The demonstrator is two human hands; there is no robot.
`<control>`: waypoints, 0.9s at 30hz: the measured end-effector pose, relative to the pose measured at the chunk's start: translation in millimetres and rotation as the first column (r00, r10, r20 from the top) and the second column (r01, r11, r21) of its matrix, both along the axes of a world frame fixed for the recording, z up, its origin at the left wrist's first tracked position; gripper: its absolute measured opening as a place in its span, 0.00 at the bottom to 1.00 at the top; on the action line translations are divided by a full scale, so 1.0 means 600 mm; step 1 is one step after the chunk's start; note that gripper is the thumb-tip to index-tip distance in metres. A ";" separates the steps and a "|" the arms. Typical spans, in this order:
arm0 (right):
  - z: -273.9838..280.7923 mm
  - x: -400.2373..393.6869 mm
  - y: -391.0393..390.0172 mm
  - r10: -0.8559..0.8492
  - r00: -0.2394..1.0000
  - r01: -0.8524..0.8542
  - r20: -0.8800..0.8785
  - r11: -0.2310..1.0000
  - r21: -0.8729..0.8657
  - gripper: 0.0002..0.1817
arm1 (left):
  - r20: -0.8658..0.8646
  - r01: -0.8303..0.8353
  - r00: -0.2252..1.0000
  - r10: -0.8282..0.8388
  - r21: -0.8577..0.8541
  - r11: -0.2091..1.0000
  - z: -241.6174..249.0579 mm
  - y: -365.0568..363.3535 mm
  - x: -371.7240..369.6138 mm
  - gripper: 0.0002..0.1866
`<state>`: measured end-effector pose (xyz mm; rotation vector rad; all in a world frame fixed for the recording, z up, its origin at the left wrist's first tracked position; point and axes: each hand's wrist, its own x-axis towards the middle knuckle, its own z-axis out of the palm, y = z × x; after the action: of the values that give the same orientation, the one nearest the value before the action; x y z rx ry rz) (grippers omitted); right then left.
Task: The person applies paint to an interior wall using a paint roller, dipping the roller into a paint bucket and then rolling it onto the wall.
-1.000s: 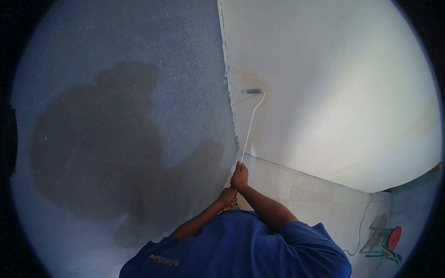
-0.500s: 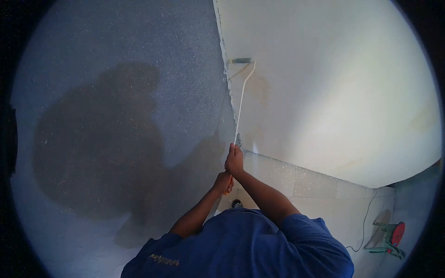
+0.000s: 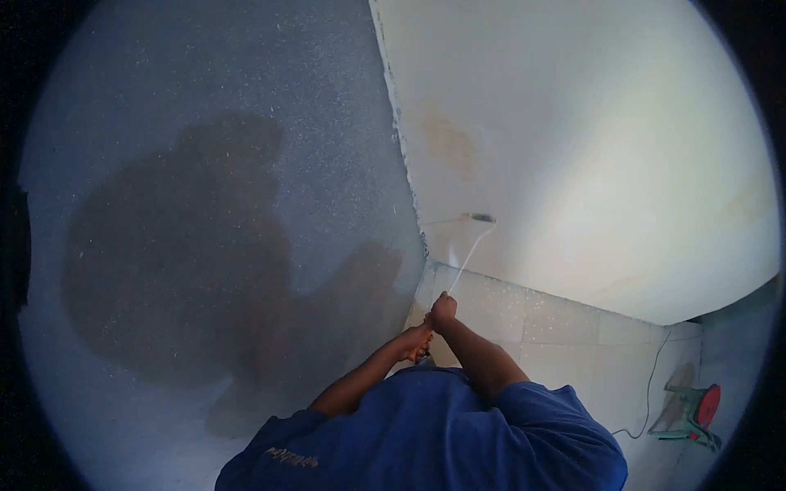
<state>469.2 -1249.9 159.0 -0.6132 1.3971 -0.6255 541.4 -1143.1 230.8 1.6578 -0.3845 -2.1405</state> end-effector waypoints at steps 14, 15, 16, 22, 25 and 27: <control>0.129 0.027 0.029 0.009 0.973 0.019 0.232 0.993 -0.117 0.18 | 0.136 -0.125 0.980 0.147 -0.158 0.979 0.105 0.026 0.011 0.30; 0.151 0.028 0.035 0.017 0.970 0.015 0.241 0.992 -0.128 0.18 | 0.139 -0.138 0.976 0.166 -0.190 0.972 0.111 0.031 0.013 0.29; 0.173 0.030 0.040 0.024 0.968 0.012 0.251 0.990 -0.141 0.18 | 0.141 -0.141 0.976 0.168 -0.186 0.972 0.116 0.035 0.015 0.29; 0.229 0.043 0.058 0.079 0.946 0.014 0.313 0.959 -0.285 0.19 | 0.194 -0.140 0.958 0.210 -0.323 0.936 0.150 0.057 0.019 0.30; 0.264 0.039 0.055 0.140 0.942 -0.011 0.306 0.922 -0.388 0.19 | 0.237 -0.142 0.937 0.255 -0.408 0.902 0.152 0.052 0.014 0.28; 0.297 0.045 0.043 0.189 0.935 -0.032 0.299 0.887 -0.461 0.20 | 0.182 -0.207 0.912 0.366 -0.567 0.798 0.150 0.042 0.012 0.27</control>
<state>496.3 -1223.9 337.3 -0.9022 0.8857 -0.9263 548.4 -1117.7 320.7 1.5573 -0.6939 -1.3937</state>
